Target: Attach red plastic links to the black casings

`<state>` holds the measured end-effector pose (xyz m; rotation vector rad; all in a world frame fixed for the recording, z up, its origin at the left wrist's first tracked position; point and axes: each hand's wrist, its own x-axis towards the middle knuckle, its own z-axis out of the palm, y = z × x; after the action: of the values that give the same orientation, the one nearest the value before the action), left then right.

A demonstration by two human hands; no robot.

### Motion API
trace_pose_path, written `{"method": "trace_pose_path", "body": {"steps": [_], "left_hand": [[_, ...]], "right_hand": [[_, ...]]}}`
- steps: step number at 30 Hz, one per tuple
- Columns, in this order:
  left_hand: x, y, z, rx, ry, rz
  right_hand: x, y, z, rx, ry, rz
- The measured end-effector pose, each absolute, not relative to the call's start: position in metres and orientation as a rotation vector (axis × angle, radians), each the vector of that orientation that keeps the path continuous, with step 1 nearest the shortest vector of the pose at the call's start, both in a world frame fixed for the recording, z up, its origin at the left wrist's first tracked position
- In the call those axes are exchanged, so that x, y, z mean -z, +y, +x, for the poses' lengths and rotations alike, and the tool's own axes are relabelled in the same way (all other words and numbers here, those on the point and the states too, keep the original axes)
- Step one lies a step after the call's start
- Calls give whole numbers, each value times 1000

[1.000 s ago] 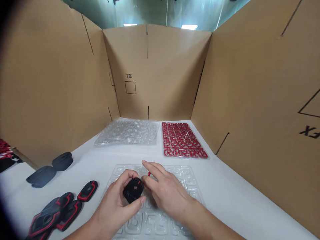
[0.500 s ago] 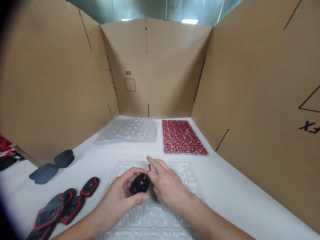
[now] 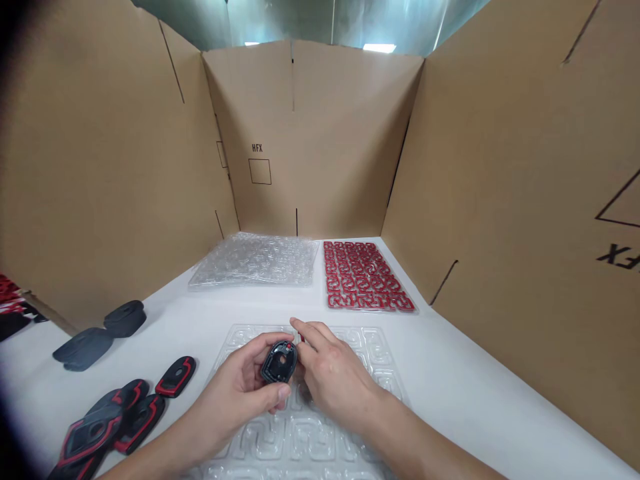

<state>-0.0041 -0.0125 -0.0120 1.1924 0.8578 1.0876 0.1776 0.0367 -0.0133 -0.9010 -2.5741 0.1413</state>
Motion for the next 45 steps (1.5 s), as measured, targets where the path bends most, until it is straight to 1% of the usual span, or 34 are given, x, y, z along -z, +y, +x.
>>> {"method": "trace_pose_path", "body": {"steps": [11, 26, 36, 40, 45], "left_hand": [[9, -19, -3, -1038, 861, 1205], [8, -19, 0, -1072, 932, 1154], [7, -18, -5, -1101, 978, 1323], [7, -20, -8, -1137, 1095, 1495], [7, -18, -11, -1167, 1064, 1272]], "right_hand": [[10, 37, 177, -54, -2549, -839], [10, 36, 177, -61, -2568, -851], [11, 35, 177, -24, -2515, -832], [7, 32, 174, -59, -2585, -851], [8, 32, 173, -77, -2533, -799]]}}
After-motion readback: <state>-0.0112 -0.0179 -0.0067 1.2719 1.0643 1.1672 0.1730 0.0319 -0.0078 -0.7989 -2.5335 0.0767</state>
